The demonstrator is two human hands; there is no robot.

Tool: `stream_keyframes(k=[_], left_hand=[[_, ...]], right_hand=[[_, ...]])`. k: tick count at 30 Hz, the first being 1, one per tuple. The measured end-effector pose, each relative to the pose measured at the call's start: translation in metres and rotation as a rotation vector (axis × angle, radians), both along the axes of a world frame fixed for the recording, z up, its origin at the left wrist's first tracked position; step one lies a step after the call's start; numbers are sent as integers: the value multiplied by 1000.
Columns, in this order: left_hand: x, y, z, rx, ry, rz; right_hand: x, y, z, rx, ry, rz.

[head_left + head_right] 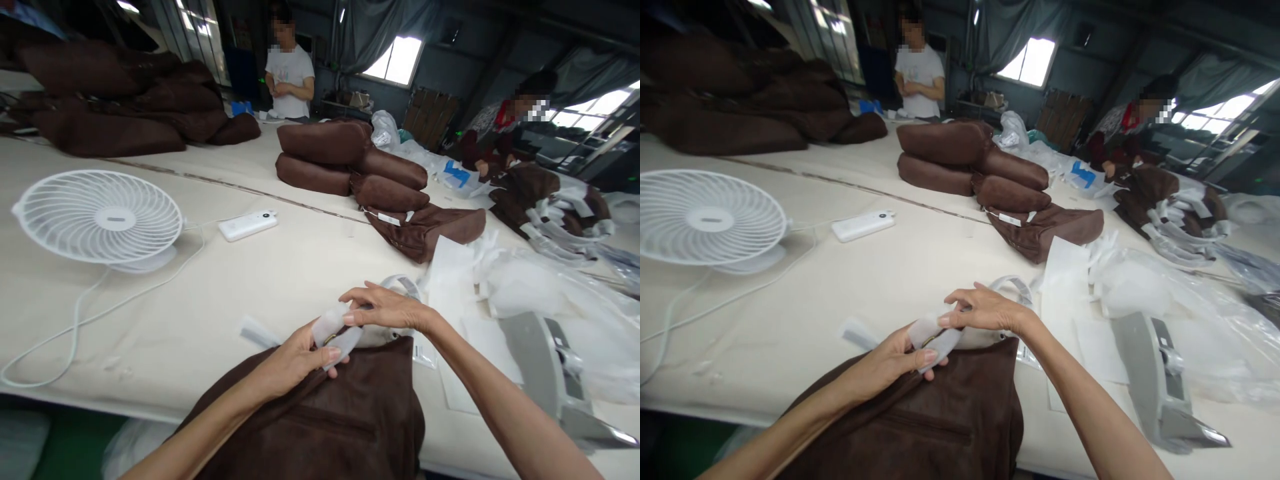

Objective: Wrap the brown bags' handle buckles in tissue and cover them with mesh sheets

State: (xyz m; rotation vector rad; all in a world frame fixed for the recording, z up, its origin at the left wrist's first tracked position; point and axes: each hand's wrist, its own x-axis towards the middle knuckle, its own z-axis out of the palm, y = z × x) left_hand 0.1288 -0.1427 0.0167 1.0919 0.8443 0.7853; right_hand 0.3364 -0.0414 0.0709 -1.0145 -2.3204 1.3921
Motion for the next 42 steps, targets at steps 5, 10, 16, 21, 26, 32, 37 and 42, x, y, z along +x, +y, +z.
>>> stream_keyframes(k=[5,10,16,21,26,32,37,42], left_hand=[[-1,-2,0,-1,-54,-19],[2,-1,2,-12,-57,-13],[1,1,-3,-27,-51,-38],[2,-2,-4,-18,-145,82],[1,-7,-5,-12,-161,197],[-2,-5,-10,-41,-140,192],[-6,-3,-9,-106,-167,135],[-9,3,-4,-277,-225,125]], right_hand=[[13,4,-1,-237,7,69],[6,-4,-8,-246,-93,94],[-3,-12,-18,-437,63,49],[3,-21,-28,-476,173,-43],[8,-28,-35,-413,217,-51],[12,-26,-37,-184,190,119],[16,-26,-39,-45,169,164],[16,-30,-43,139,166,170]])
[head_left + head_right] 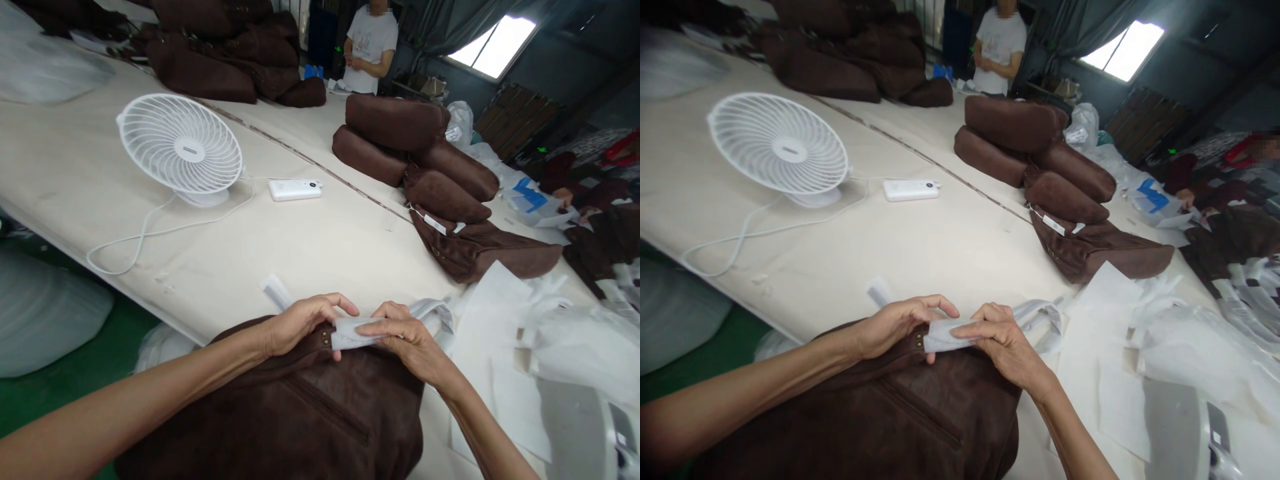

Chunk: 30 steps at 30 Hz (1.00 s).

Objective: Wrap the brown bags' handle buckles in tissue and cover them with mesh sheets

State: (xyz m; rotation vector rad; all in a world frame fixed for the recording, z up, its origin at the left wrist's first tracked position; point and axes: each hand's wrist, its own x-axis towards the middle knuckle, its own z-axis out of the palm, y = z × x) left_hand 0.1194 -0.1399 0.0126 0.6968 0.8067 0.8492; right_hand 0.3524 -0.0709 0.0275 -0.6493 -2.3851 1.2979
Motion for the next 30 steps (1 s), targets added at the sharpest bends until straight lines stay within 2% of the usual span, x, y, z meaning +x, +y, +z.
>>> stream_keyframes(k=[3,6,9,17,23,26,30], left_hand=[[2,5,0,-44,94,-92],[4,8,1,18,230,-232],[3,10,2,60,216,-295],[-2,9,1,102,190,-269],[2,4,1,105,222,-230],[2,3,0,75,214,-184],[-1,3,-1,122,174,-146]], right_hand=[[-1,-2,-4,103,3,-3],[-1,-3,-7,158,-6,-1],[-2,-3,-8,181,-1,-17],[-10,-5,-1,140,-15,-67],[-13,-22,10,142,-183,-238],[-23,-33,11,239,-231,-316],[-39,-56,6,464,-80,-581]])
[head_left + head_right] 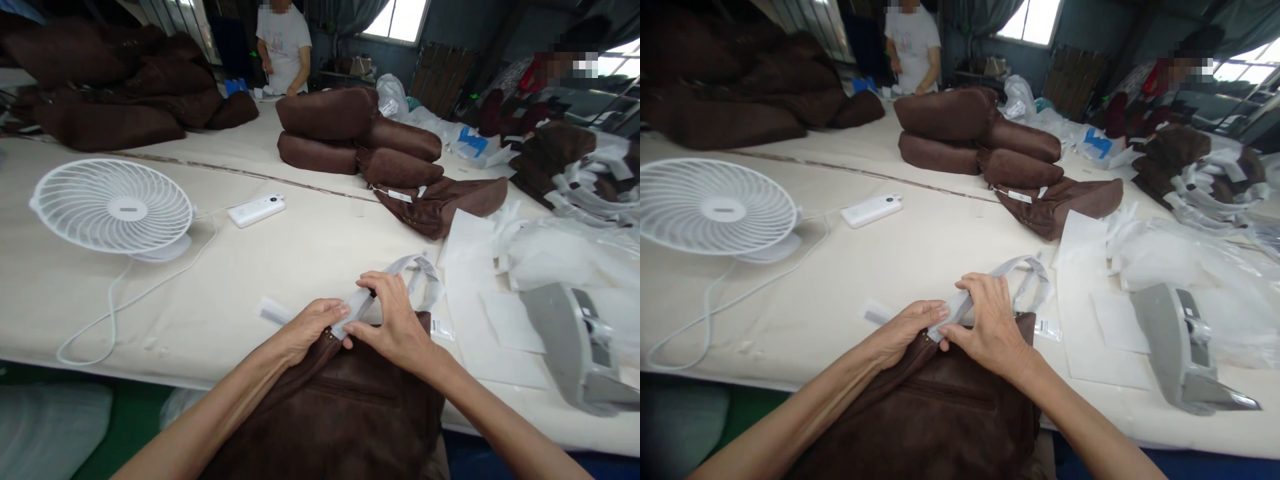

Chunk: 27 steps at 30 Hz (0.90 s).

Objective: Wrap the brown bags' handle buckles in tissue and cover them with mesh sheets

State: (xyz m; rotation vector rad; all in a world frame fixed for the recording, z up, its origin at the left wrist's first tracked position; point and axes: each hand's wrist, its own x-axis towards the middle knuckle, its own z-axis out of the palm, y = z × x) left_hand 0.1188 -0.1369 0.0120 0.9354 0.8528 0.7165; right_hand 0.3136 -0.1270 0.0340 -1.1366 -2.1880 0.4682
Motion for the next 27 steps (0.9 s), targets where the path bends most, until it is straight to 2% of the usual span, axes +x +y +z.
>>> stream_keyframes(k=[3,6,10,15,20,27], left_hand=[[-1,0,-2,22,-17,49],[-1,-1,-4,-1,-18,120],[1,-2,-5,-41,-41,145],[2,-4,-6,-67,-40,197],[3,-5,-7,-59,2,294],[4,-5,-3,-5,-1,244]], right_hand=[[-7,-26,-7,162,48,-53],[-11,-53,-16,209,-7,-26],[-18,-76,-29,257,-57,-83],[-29,-86,-40,285,-82,-139],[-37,-86,-40,291,-67,-196],[-36,-86,-42,272,-76,-196]])
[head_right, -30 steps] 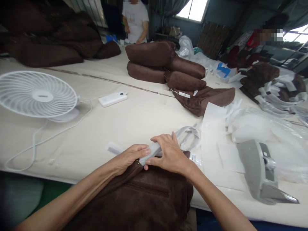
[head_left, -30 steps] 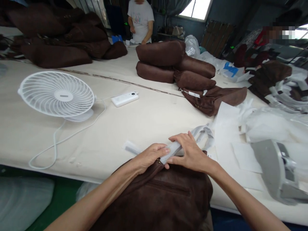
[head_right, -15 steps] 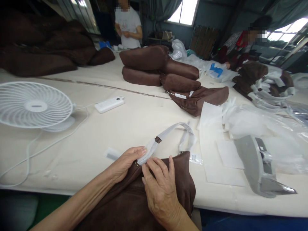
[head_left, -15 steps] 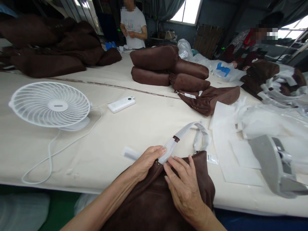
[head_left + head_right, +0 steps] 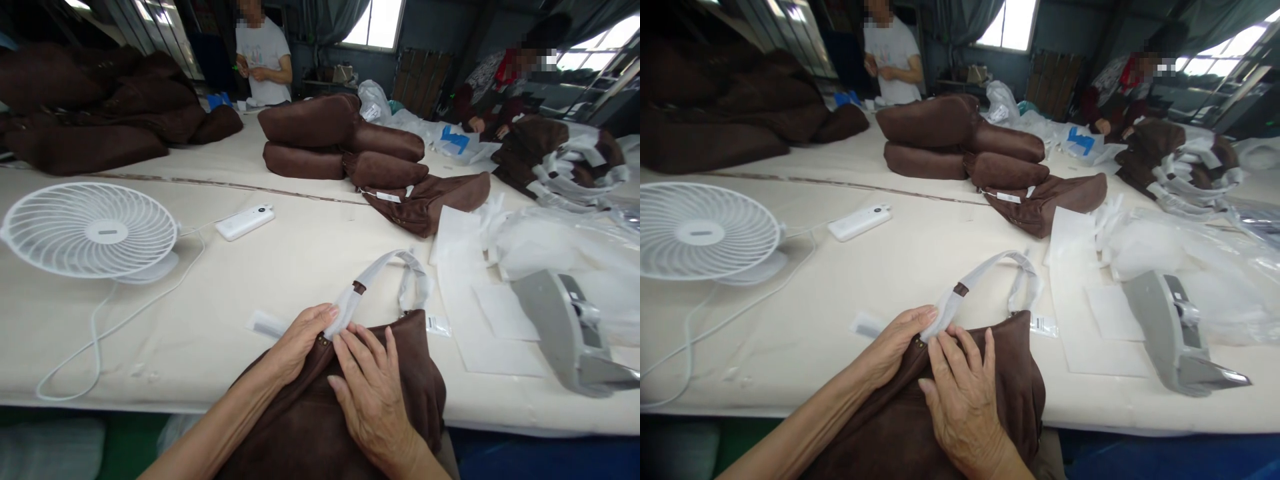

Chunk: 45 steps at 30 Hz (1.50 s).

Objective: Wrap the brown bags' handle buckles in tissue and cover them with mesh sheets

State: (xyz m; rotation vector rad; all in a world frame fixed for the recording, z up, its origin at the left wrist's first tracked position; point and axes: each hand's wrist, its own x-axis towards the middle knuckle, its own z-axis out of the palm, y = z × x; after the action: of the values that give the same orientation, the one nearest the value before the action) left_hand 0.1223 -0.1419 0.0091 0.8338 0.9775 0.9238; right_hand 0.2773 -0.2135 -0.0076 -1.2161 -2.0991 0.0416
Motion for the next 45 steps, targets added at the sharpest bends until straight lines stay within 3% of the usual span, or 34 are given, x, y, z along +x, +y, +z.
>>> stream_keyframes(k=[13,18,20,23,27,28,30,33,42,45], left_hand=[[3,-1,0,41,144,11],[4,3,-4,26,201,59],[5,2,-4,46,182,65],[6,0,-2,95,141,1],[4,-1,0,115,175,-78],[3,-1,0,117,171,-87],[2,0,-2,127,150,-110],[1,1,-6,141,118,-144],[7,2,-11,168,180,-120],[8,3,-13,172,192,-116]], right_hand=[[-22,11,-6,-59,47,-106],[-25,17,3,-166,127,-76],[-18,20,10,-268,241,14],[-2,29,11,-467,578,131],[9,47,3,-676,1117,-130],[9,51,2,-739,1221,-131],[7,61,2,-873,1352,5],[0,71,7,-935,1401,138],[-18,82,-1,-878,1451,-119],[-11,80,-3,-938,1455,-16]])
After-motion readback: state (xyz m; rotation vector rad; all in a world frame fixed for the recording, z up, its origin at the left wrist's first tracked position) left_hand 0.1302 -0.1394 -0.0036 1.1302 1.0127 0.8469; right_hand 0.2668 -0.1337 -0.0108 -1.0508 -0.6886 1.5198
